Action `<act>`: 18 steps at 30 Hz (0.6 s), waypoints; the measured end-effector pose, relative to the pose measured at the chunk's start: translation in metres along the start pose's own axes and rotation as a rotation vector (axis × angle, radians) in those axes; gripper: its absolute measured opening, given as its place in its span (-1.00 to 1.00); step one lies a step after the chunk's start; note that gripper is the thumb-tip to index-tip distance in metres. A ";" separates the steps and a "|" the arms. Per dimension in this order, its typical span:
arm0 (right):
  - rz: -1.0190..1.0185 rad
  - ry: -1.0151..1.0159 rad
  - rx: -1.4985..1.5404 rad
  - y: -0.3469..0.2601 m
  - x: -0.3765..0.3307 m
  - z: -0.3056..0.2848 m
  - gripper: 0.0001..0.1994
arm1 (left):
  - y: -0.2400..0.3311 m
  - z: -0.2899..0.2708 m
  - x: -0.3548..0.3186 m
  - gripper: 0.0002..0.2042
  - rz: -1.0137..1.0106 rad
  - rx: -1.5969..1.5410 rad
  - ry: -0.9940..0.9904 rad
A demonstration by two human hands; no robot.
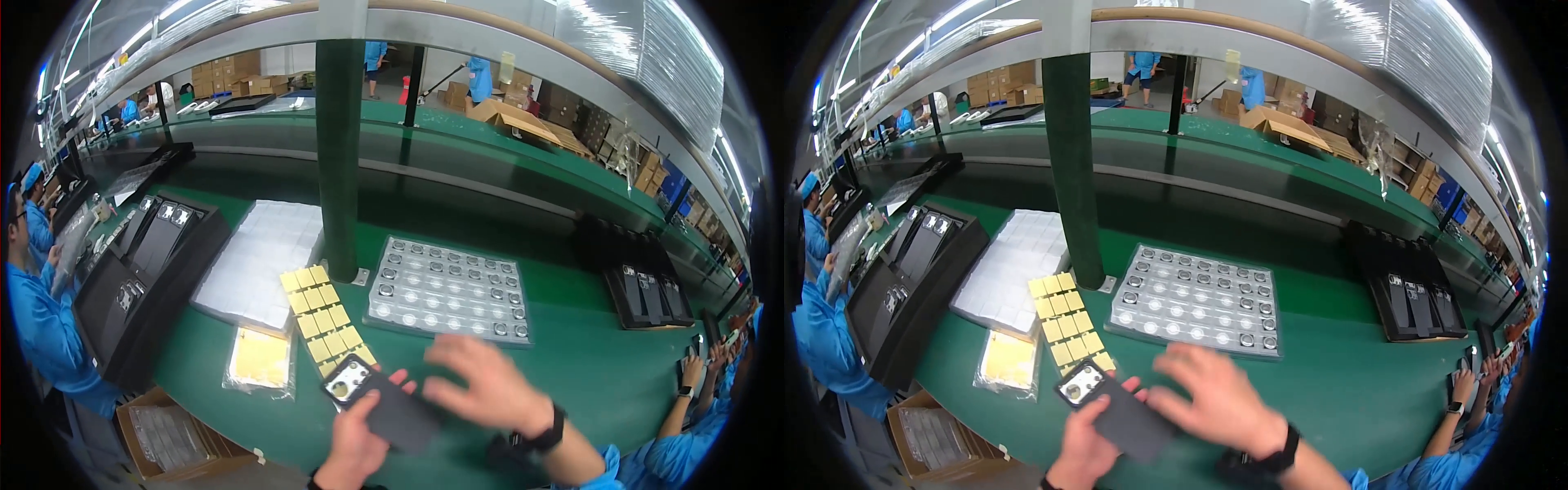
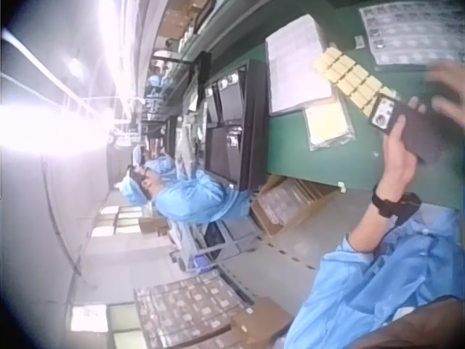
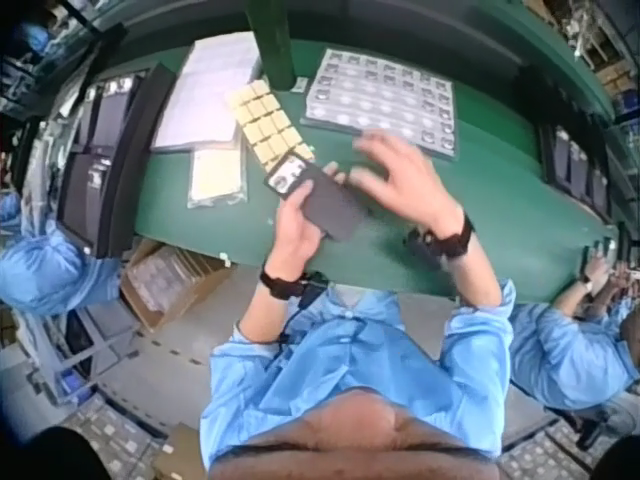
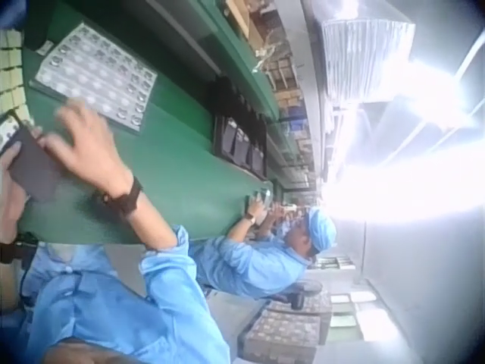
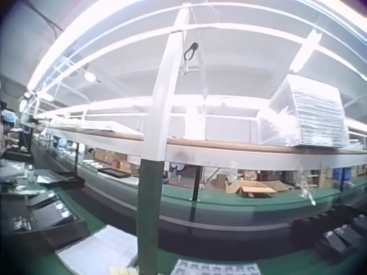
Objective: Applying small adhesive labels and protective films to phone camera modules on an assembly line.
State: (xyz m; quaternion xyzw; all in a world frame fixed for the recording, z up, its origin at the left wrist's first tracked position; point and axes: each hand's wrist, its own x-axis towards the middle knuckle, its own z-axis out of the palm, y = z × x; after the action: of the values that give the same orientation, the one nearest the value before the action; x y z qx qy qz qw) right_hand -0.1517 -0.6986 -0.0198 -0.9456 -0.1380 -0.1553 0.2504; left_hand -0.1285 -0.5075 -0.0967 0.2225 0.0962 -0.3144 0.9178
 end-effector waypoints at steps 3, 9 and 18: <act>0.321 0.013 -0.048 0.077 0.074 0.018 -0.65 | 0.032 -0.026 -0.013 -0.56 -0.158 -0.001 -0.088; 0.463 -0.119 -0.282 0.159 0.114 0.044 -0.63 | 0.019 -0.006 -0.024 -0.58 -0.172 0.055 0.013; 0.516 -0.240 -0.271 0.155 0.125 0.045 -0.71 | 0.018 -0.013 -0.029 -0.58 -0.160 0.138 0.095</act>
State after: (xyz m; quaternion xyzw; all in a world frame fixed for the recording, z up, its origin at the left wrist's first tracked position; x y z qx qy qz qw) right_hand 0.0248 -0.7824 -0.0787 -0.9857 0.1001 0.0090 0.1353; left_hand -0.1401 -0.4733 -0.0925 0.2915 0.1351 -0.3816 0.8667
